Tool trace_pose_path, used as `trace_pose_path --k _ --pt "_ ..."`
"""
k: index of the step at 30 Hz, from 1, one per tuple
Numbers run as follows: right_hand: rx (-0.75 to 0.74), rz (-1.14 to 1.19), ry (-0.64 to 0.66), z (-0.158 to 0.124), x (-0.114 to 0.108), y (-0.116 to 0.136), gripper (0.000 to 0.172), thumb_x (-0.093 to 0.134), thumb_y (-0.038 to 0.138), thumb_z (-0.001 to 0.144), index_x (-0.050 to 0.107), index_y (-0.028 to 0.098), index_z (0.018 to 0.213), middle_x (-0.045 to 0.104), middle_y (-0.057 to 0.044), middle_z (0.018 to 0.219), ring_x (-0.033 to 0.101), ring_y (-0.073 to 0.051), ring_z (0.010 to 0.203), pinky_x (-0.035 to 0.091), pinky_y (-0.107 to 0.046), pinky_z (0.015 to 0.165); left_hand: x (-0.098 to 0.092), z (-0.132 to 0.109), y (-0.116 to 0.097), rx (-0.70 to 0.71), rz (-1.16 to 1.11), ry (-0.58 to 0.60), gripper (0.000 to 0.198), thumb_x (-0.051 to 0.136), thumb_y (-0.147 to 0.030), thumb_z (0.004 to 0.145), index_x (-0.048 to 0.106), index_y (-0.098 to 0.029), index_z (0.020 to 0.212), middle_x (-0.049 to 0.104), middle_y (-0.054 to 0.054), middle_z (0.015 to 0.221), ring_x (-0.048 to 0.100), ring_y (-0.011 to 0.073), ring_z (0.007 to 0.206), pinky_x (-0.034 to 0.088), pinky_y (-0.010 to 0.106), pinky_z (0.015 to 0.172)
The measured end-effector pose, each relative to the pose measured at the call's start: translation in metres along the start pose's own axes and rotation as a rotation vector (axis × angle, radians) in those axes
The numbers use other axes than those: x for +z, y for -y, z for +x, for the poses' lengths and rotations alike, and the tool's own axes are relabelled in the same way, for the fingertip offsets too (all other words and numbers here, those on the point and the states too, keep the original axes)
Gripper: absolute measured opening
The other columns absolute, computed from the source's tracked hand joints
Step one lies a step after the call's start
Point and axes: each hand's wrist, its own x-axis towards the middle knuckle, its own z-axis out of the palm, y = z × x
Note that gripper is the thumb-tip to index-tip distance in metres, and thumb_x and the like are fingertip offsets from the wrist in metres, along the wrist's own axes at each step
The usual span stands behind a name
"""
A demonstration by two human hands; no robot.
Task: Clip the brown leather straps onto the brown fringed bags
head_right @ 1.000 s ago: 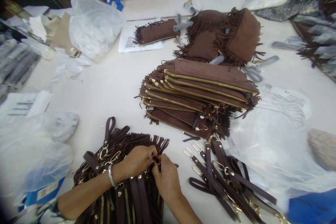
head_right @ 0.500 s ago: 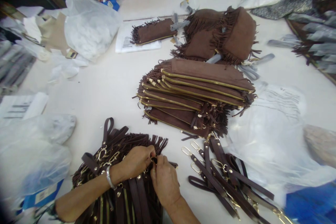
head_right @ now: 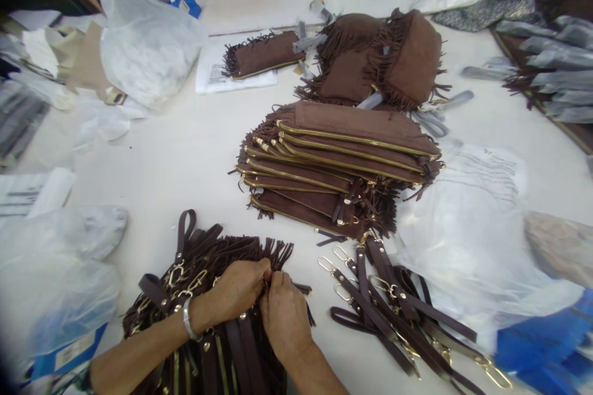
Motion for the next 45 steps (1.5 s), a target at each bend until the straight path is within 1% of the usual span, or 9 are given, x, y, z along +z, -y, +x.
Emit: trace_pose_path --k 12,18,25,30,33,36,39,42,45 --pt "0.022 0.175 0.021 -0.021 -0.004 -0.002 0.020 0.039 0.017 0.091 0.057 0.018 0.100 0.066 -0.010 0.093 0.065 -0.023 0.083 0.050 -0.033 0.071 -0.003 -0.001 0.003 -0.029 -0.130 0.024 0.025 0.042 -0.009 0.081 0.058 -0.021 0.097 0.069 0.003 0.087 0.064 0.0188 0.082 0.045 0.027 0.073" --pt "-0.049 0.548 0.021 -0.049 0.000 -0.001 0.047 0.050 0.025 0.086 0.045 0.018 0.132 0.058 -0.014 0.129 0.055 -0.025 0.116 0.043 -0.038 0.098 -0.013 0.000 0.005 0.129 -0.246 0.080 0.026 0.039 -0.017 0.089 0.064 -0.020 0.087 0.066 0.002 0.093 0.061 0.0145 0.085 0.044 0.024 0.078" --pt "-0.099 0.725 0.316 -0.050 -0.028 -0.008 0.027 0.046 0.035 0.092 0.062 0.024 0.111 0.065 0.001 0.075 0.058 -0.014 0.068 0.042 -0.023 0.062 -0.015 -0.007 0.004 0.085 -0.142 0.058 0.018 0.061 -0.030 0.080 0.053 -0.019 0.069 0.059 -0.002 0.074 0.052 0.0145 0.074 0.038 0.024 0.066" --pt "-0.183 0.629 0.293 -0.059 -0.010 -0.009 0.039 0.049 0.020 0.084 0.051 0.019 0.123 0.067 -0.004 0.091 0.062 -0.016 0.075 0.043 -0.024 0.066 -0.023 -0.009 0.001 0.165 -0.191 0.084 0.006 0.058 -0.016 0.074 0.056 -0.020 0.077 0.062 -0.001 0.081 0.054 0.0159 0.086 0.040 0.023 0.073" --pt "-0.181 0.697 0.362 -0.056 -0.008 -0.014 0.033 0.045 0.026 0.090 0.051 0.019 0.122 0.066 0.000 0.077 0.062 -0.014 0.063 0.043 -0.022 0.059 -0.029 -0.012 -0.001 0.218 -0.132 0.104 0.008 0.055 -0.013 0.074 0.056 -0.020 0.077 0.062 0.001 0.086 0.056 0.0161 0.084 0.042 0.024 0.074" --pt "-0.079 0.631 0.196 -0.038 -0.013 -0.029 0.028 0.035 0.031 0.096 0.059 0.021 0.105 0.066 0.000 0.075 0.063 -0.014 0.065 0.045 -0.023 0.063 -0.030 -0.015 -0.004 0.258 0.008 0.112 0.005 0.052 -0.019 0.081 0.055 -0.019 0.077 0.062 0.004 0.081 0.057 0.0191 0.080 0.043 0.029 0.075" --pt "-0.020 0.342 0.015 -0.014 -0.010 -0.039 0.027 0.035 0.023 0.095 0.062 0.020 0.098 0.068 -0.006 0.094 0.065 -0.019 0.089 0.046 -0.028 0.080 -0.025 -0.015 -0.009 0.186 0.141 0.093 0.019 0.043 -0.030 0.091 0.057 -0.019 0.085 0.065 0.007 0.078 0.060 0.0233 0.076 0.045 0.035 0.073" --pt "0.062 0.117 0.055 -0.001 -0.001 -0.035 0.022 0.042 0.023 0.093 0.060 0.018 0.104 0.069 -0.009 0.096 0.066 -0.024 0.089 0.047 -0.032 0.075 -0.018 -0.011 -0.013 0.096 0.213 0.100 0.034 0.032 -0.034 0.096 0.061 -0.018 0.090 0.067 0.009 0.075 0.064 0.0249 0.070 0.047 0.036 0.068" --pt "0.148 0.017 0.054 0.000 0.006 -0.026 0.037 0.051 0.025 0.089 0.049 0.016 0.125 0.068 -0.012 0.104 0.067 -0.025 0.088 0.048 -0.031 0.072 -0.011 -0.004 -0.015 0.068 0.272 0.121 0.046 0.027 -0.034 0.097 0.067 -0.016 0.081 0.069 0.012 0.075 0.066 0.0260 0.073 0.049 0.037 0.068"
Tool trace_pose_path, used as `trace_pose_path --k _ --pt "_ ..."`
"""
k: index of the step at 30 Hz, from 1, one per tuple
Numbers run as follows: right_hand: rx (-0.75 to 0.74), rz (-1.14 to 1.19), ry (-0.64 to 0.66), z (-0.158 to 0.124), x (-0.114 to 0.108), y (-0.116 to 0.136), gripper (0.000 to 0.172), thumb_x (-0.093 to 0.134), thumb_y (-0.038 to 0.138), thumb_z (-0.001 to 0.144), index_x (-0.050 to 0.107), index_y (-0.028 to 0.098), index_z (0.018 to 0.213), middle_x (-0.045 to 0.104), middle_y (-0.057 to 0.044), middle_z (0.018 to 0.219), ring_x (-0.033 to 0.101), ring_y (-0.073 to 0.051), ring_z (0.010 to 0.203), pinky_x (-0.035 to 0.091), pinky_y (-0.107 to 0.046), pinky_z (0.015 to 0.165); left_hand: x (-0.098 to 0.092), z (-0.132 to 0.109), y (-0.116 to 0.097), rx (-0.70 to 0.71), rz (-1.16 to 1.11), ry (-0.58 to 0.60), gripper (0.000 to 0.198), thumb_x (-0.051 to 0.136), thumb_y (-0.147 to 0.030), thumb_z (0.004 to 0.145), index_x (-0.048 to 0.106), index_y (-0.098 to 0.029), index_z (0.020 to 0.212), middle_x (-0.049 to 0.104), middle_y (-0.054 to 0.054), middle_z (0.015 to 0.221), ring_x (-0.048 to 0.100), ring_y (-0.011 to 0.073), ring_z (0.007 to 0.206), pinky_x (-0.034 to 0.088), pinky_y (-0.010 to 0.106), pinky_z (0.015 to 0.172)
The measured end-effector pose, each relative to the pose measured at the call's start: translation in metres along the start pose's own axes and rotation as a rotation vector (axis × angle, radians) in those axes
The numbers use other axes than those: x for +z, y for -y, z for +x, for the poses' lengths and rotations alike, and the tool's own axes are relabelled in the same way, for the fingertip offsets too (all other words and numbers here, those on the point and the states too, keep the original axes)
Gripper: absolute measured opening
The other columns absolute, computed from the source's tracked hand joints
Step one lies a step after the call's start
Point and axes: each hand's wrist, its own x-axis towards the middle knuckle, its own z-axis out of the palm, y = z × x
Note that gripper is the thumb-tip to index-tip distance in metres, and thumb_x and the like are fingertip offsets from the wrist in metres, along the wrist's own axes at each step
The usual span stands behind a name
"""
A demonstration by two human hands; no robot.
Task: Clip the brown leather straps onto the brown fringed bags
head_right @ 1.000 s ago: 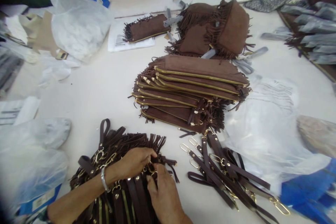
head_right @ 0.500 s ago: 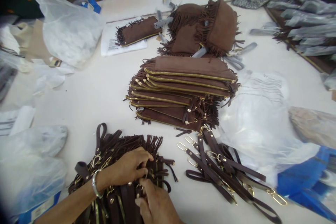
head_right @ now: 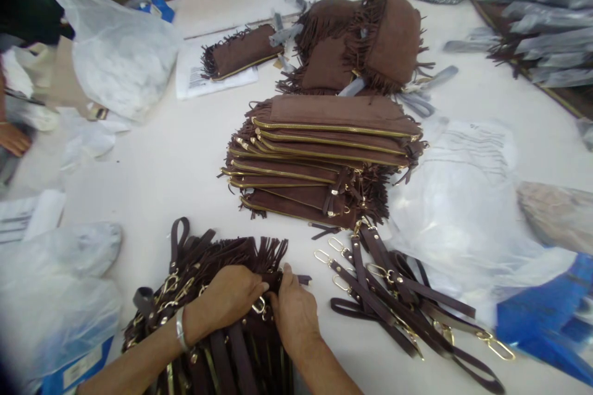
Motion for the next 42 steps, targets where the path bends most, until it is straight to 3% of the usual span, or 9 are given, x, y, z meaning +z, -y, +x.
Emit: trace_pose_path --k 7,14,20,23,27,32,36,39,42 --pt "-0.077 0.063 -0.049 -0.012 0.006 0.001 0.041 0.045 0.017 0.090 0.047 0.021 0.131 0.063 -0.012 0.114 0.066 -0.024 0.095 0.049 -0.031 0.076 0.004 0.015 0.004 -0.097 -0.020 0.043 0.031 0.041 -0.029 0.089 0.067 -0.013 0.089 0.068 0.013 0.091 0.066 0.0270 0.083 0.053 0.037 0.073" --pt "-0.026 0.666 -0.123 -0.021 0.024 -0.002 0.012 0.049 0.021 0.087 0.056 0.021 0.096 0.065 -0.002 0.092 0.063 -0.018 0.083 0.048 -0.029 0.077 0.001 0.015 0.009 -0.169 -0.114 0.043 0.027 0.050 -0.031 0.081 0.058 -0.017 0.102 0.062 0.012 0.107 0.065 0.0270 0.090 0.053 0.037 0.075" --pt "-0.122 0.786 -0.117 -0.028 0.033 -0.012 0.036 0.048 0.036 0.091 0.048 0.024 0.125 0.065 -0.003 0.106 0.063 -0.018 0.090 0.047 -0.028 0.080 0.000 0.013 0.018 -0.092 -0.195 0.114 0.024 0.047 -0.030 0.080 0.061 -0.018 0.094 0.066 0.010 0.099 0.065 0.0279 0.091 0.051 0.037 0.078" --pt "-0.160 0.749 -0.101 -0.028 0.032 -0.015 0.037 0.047 0.040 0.092 0.049 0.026 0.126 0.066 -0.002 0.105 0.062 -0.019 0.090 0.046 -0.028 0.081 0.003 0.012 0.021 -0.104 -0.246 0.094 0.043 0.050 -0.029 0.078 0.055 -0.018 0.119 0.067 0.011 0.106 0.064 0.0278 0.096 0.049 0.035 0.082" --pt "-0.122 0.748 -0.114 -0.027 0.028 -0.014 0.022 0.047 0.031 0.090 0.054 0.025 0.110 0.066 -0.001 0.096 0.062 -0.018 0.084 0.046 -0.027 0.077 0.002 0.008 0.022 -0.086 -0.305 0.062 0.072 0.050 -0.026 0.081 0.022 -0.021 0.147 0.069 0.008 0.103 0.065 0.0242 0.094 0.046 0.031 0.082" --pt "-0.157 0.692 -0.171 -0.025 0.032 -0.010 0.020 0.046 0.013 0.083 0.054 0.023 0.099 0.063 0.000 0.091 0.060 -0.015 0.083 0.045 -0.025 0.075 0.004 0.006 0.023 0.023 -0.380 0.032 0.026 0.042 -0.031 0.090 0.067 -0.026 0.094 0.068 0.002 0.090 0.062 0.0196 0.086 0.043 0.027 0.077" --pt "-0.141 0.654 -0.155 -0.024 0.032 -0.015 0.028 0.047 0.006 0.076 0.055 0.023 0.096 0.063 0.002 0.087 0.060 -0.013 0.079 0.045 -0.023 0.073 0.014 0.010 0.026 -0.067 -0.413 0.019 0.025 0.043 -0.031 0.088 0.063 -0.021 0.077 0.066 0.003 0.080 0.060 0.0181 0.076 0.040 0.026 0.066" --pt "-0.167 0.605 -0.125 -0.019 0.010 -0.036 0.018 0.048 0.012 0.081 0.056 0.023 0.092 0.064 0.003 0.081 0.061 -0.013 0.073 0.046 -0.022 0.068 0.020 0.011 0.029 -0.095 -0.442 0.011 0.024 0.040 -0.027 0.088 0.061 -0.020 0.077 0.066 0.003 0.080 0.060 0.0181 0.075 0.039 0.027 0.066" --pt "-0.100 0.404 -0.363 -0.004 -0.035 -0.073 0.017 0.042 0.028 0.091 0.057 0.021 0.093 0.066 -0.003 0.086 0.063 -0.017 0.081 0.046 -0.027 0.076 0.022 0.011 0.030 -0.113 -0.436 0.008 0.024 0.039 -0.024 0.088 0.060 -0.019 0.079 0.067 0.005 0.082 0.061 0.0192 0.078 0.041 0.029 0.069"
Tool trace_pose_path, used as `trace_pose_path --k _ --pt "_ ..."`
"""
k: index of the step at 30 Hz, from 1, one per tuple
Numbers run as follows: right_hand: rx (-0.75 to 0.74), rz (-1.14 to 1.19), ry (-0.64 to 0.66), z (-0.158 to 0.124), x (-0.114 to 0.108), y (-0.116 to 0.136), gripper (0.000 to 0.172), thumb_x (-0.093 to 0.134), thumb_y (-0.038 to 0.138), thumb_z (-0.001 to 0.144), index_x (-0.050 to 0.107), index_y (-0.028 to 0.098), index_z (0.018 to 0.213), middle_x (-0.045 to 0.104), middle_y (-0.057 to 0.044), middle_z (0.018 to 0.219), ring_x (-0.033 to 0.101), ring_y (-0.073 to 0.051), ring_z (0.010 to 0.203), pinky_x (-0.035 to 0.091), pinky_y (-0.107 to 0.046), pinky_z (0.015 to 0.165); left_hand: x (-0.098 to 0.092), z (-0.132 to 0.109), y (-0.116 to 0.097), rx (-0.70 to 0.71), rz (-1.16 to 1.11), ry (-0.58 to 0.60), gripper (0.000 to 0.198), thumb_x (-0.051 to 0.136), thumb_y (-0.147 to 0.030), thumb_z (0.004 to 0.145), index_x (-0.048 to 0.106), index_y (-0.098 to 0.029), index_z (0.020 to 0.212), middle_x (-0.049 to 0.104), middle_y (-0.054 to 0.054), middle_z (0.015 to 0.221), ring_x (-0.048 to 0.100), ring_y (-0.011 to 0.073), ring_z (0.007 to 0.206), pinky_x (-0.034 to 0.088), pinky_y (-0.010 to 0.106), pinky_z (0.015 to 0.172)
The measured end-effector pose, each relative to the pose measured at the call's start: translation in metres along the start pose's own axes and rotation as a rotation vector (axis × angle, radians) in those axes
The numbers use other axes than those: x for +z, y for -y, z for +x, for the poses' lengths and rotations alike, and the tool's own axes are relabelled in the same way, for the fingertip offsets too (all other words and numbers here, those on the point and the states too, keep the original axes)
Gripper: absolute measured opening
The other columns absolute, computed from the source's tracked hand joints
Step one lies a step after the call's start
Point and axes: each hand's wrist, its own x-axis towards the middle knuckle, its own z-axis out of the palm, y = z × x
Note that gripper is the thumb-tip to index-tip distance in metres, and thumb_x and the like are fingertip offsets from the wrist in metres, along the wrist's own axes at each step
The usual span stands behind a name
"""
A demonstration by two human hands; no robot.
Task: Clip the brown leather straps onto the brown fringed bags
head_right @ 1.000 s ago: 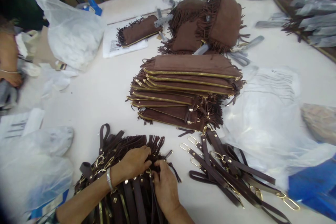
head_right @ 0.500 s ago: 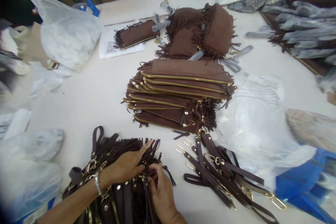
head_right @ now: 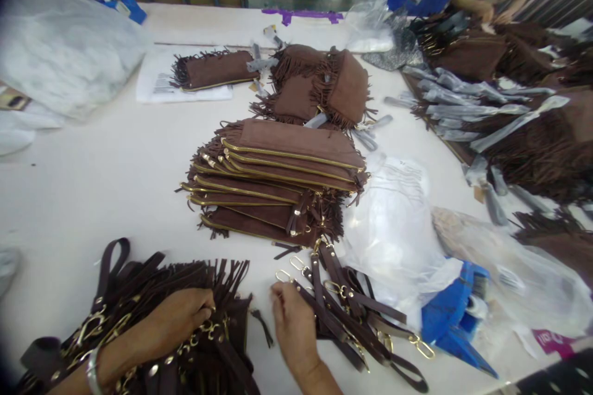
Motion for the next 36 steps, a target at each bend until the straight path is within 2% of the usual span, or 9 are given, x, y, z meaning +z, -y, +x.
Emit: trace_pose_path --k 2,4,10,14,20,23,26,32,36 --pt "0.108 -0.184 -0.207 0.025 -0.032 -0.014 0.024 0.040 0.035 0.093 0.054 0.020 0.105 0.067 -0.006 0.095 0.064 -0.021 0.086 0.046 -0.031 0.079 0.000 0.001 -0.001 -0.001 0.033 -0.003 0.023 0.038 -0.022 0.088 0.059 -0.018 0.080 0.068 0.007 0.083 0.062 0.0202 0.078 0.041 0.030 0.069" --pt "0.176 -0.420 -0.226 0.046 -0.052 -0.023 0.029 0.043 0.041 0.092 0.052 0.018 0.109 0.066 -0.007 0.093 0.064 -0.022 0.084 0.045 -0.031 0.074 0.001 0.001 -0.004 0.010 0.071 -0.010 0.022 0.038 -0.021 0.088 0.058 -0.016 0.082 0.068 0.009 0.084 0.062 0.0207 0.077 0.042 0.030 0.070" --pt "0.146 -0.844 -0.195 0.064 -0.048 -0.027 0.026 0.035 0.035 0.095 0.054 0.016 0.095 0.064 -0.011 0.092 0.062 -0.021 0.076 0.037 -0.029 0.061 -0.002 -0.002 -0.010 0.014 0.102 -0.057 0.017 0.041 -0.020 0.087 0.056 -0.017 0.080 0.067 0.007 0.078 0.062 0.0207 0.074 0.043 0.030 0.066" --pt "0.149 -0.494 -0.157 0.052 -0.053 -0.023 0.030 0.032 0.037 0.095 0.055 0.018 0.094 0.065 -0.009 0.087 0.061 -0.021 0.076 0.040 -0.030 0.068 -0.007 -0.006 -0.015 0.028 0.070 -0.084 0.018 0.043 -0.018 0.086 0.059 -0.018 0.078 0.064 0.005 0.082 0.061 0.0188 0.076 0.044 0.029 0.069" --pt "0.249 0.235 0.181 0.026 -0.037 0.013 0.035 0.038 0.050 0.091 0.053 0.021 0.078 0.055 0.001 0.060 0.052 -0.015 0.054 0.042 -0.026 0.055 -0.006 -0.004 -0.016 0.034 0.090 -0.147 0.017 0.046 -0.014 0.084 0.061 -0.017 0.077 0.053 0.007 0.111 0.057 0.0134 0.071 0.047 0.029 0.069" --pt "0.217 0.267 0.367 0.016 -0.004 0.033 0.037 0.036 0.052 0.091 0.055 0.021 0.082 0.052 0.003 0.060 0.048 -0.013 0.052 0.038 -0.025 0.051 -0.003 -0.005 -0.017 0.067 0.080 -0.208 0.017 0.047 -0.011 0.083 0.062 -0.017 0.076 0.050 0.007 0.114 0.057 0.0158 0.084 0.048 0.029 0.077" --pt "0.065 0.216 0.458 0.012 0.021 0.045 0.035 0.039 0.051 0.092 0.058 0.022 0.093 0.060 0.001 0.072 0.056 -0.016 0.068 0.043 -0.027 0.064 -0.006 -0.007 -0.019 0.111 0.050 -0.265 0.018 0.047 -0.014 0.085 0.063 -0.017 0.076 0.050 0.009 0.116 0.052 0.0201 0.101 0.046 0.031 0.088" --pt "0.022 0.067 0.470 0.018 0.037 0.044 0.037 0.034 0.050 0.094 0.054 0.023 0.081 0.061 0.001 0.071 0.056 -0.017 0.070 0.040 -0.028 0.065 -0.010 -0.008 -0.021 0.132 0.053 -0.287 0.015 0.051 -0.013 0.083 0.063 -0.017 0.075 0.049 0.009 0.121 0.050 0.0222 0.106 0.045 0.033 0.090" --pt "0.037 0.030 0.445 0.021 0.041 0.036 0.042 0.029 0.048 0.095 0.049 0.022 0.069 0.056 0.002 0.060 0.054 -0.016 0.060 0.038 -0.026 0.058 -0.006 -0.008 -0.018 0.093 0.025 -0.265 0.016 0.049 -0.013 0.083 0.062 -0.018 0.077 0.054 0.006 0.114 0.057 0.0158 0.086 0.047 0.028 0.075"
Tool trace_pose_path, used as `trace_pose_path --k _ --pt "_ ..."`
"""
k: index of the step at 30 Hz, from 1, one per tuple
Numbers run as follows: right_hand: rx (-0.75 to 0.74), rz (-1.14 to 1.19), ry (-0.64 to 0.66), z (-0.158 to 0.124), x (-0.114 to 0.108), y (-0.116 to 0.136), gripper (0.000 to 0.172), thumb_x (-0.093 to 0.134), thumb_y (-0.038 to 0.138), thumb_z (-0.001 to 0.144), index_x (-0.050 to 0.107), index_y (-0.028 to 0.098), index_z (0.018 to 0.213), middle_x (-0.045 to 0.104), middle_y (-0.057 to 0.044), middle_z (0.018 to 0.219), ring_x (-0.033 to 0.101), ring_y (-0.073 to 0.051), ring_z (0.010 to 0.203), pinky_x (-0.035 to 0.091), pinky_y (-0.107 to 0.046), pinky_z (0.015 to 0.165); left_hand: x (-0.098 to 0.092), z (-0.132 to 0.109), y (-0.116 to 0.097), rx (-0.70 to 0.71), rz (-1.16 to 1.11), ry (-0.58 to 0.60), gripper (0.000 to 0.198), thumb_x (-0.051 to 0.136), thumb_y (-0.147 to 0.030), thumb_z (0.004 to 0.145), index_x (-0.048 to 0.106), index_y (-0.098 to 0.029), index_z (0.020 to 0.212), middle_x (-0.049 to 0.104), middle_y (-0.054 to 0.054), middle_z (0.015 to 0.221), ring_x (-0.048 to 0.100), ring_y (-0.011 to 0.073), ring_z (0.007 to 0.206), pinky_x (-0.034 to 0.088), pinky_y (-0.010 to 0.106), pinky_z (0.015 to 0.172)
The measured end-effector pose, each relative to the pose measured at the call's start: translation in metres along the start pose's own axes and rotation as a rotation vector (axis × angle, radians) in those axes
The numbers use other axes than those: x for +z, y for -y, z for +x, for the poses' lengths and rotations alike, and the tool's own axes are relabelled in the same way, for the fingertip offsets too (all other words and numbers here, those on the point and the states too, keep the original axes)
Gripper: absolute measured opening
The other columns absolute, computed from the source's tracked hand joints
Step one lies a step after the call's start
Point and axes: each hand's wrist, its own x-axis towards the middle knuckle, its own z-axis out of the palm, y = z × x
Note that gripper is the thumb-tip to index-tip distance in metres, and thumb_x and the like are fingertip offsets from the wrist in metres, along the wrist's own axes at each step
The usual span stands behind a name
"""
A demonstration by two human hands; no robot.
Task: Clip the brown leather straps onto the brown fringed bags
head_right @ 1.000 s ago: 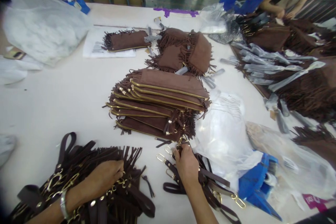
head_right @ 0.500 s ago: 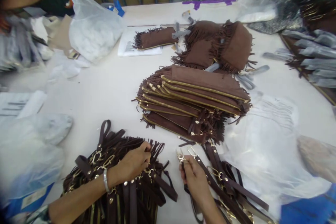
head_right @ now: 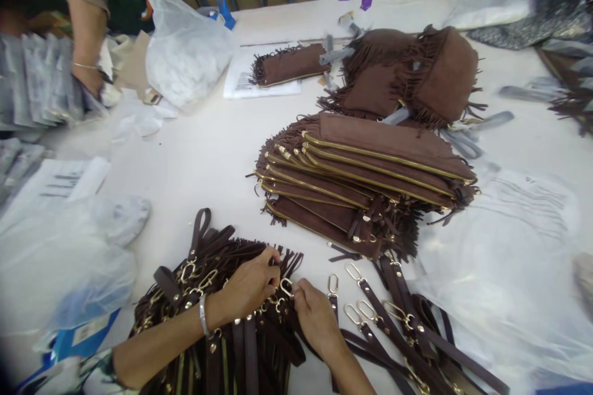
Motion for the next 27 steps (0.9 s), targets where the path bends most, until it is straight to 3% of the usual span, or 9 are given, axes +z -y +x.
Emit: trace_pose_path --k 3,5,8,14,17,23,27 --pt "0.007 0.031 0.028 0.000 -0.001 -0.001 0.039 0.031 0.045 0.095 0.057 0.022 0.077 0.058 0.002 0.059 0.056 -0.016 0.057 0.041 -0.027 0.058 0.003 0.000 0.002 -0.028 0.019 0.051 0.019 0.045 -0.016 0.086 0.062 -0.019 0.078 0.062 0.005 0.090 0.058 0.0161 0.076 0.046 0.027 0.070" --pt "-0.056 0.008 0.010 -0.002 -0.001 0.000 0.035 0.033 0.042 0.094 0.062 0.022 0.100 0.064 -0.001 0.071 0.061 -0.019 0.070 0.045 -0.029 0.067 0.004 0.001 0.003 -0.032 0.034 0.066 0.020 0.044 -0.016 0.087 0.062 -0.019 0.079 0.064 0.004 0.082 0.059 0.0175 0.077 0.046 0.028 0.073" --pt "-0.109 -0.021 0.000 -0.004 0.000 0.003 0.040 0.031 0.039 0.095 0.053 0.024 0.125 0.066 -0.003 0.079 0.063 -0.022 0.083 0.045 -0.033 0.079 0.005 0.003 0.003 -0.042 0.024 0.072 0.019 0.044 -0.016 0.086 0.061 -0.019 0.079 0.066 0.004 0.081 0.059 0.0177 0.078 0.045 0.028 0.074" --pt "0.025 0.210 -0.054 -0.001 0.011 0.002 0.037 0.033 0.046 0.094 0.059 0.022 0.104 0.063 0.000 0.070 0.060 -0.018 0.066 0.045 -0.028 0.060 0.004 0.003 0.002 -0.034 0.028 0.053 0.013 0.049 -0.018 0.086 0.060 -0.019 0.081 0.062 0.004 0.087 0.059 0.0167 0.079 0.044 0.027 0.071" --pt "0.066 0.169 -0.053 0.001 0.014 -0.001 0.033 0.034 0.043 0.093 0.059 0.021 0.093 0.063 0.000 0.068 0.059 -0.018 0.066 0.044 -0.028 0.061 0.004 0.002 0.002 -0.021 0.035 0.076 0.011 0.050 -0.014 0.084 0.059 -0.019 0.081 0.060 0.004 0.090 0.059 0.0158 0.079 0.044 0.026 0.070" --pt "-0.053 0.153 0.091 -0.003 0.004 -0.001 0.023 0.048 0.040 0.089 0.059 0.021 0.093 0.065 -0.001 0.081 0.058 -0.018 0.078 0.043 -0.029 0.071 0.006 0.003 0.004 0.049 0.024 0.069 0.012 0.047 -0.011 0.083 0.055 -0.019 0.081 0.060 0.003 0.089 0.056 0.0165 0.080 0.043 0.026 0.072" --pt "0.070 0.298 0.163 -0.004 0.000 -0.001 0.028 0.046 0.046 0.090 0.055 0.020 0.085 0.049 0.005 0.062 0.046 -0.012 0.056 0.035 -0.023 0.052 0.008 0.004 0.004 0.091 0.057 0.062 0.012 0.047 -0.008 0.080 0.052 -0.019 0.079 0.060 0.002 0.087 0.056 0.0163 0.077 0.043 0.026 0.069"
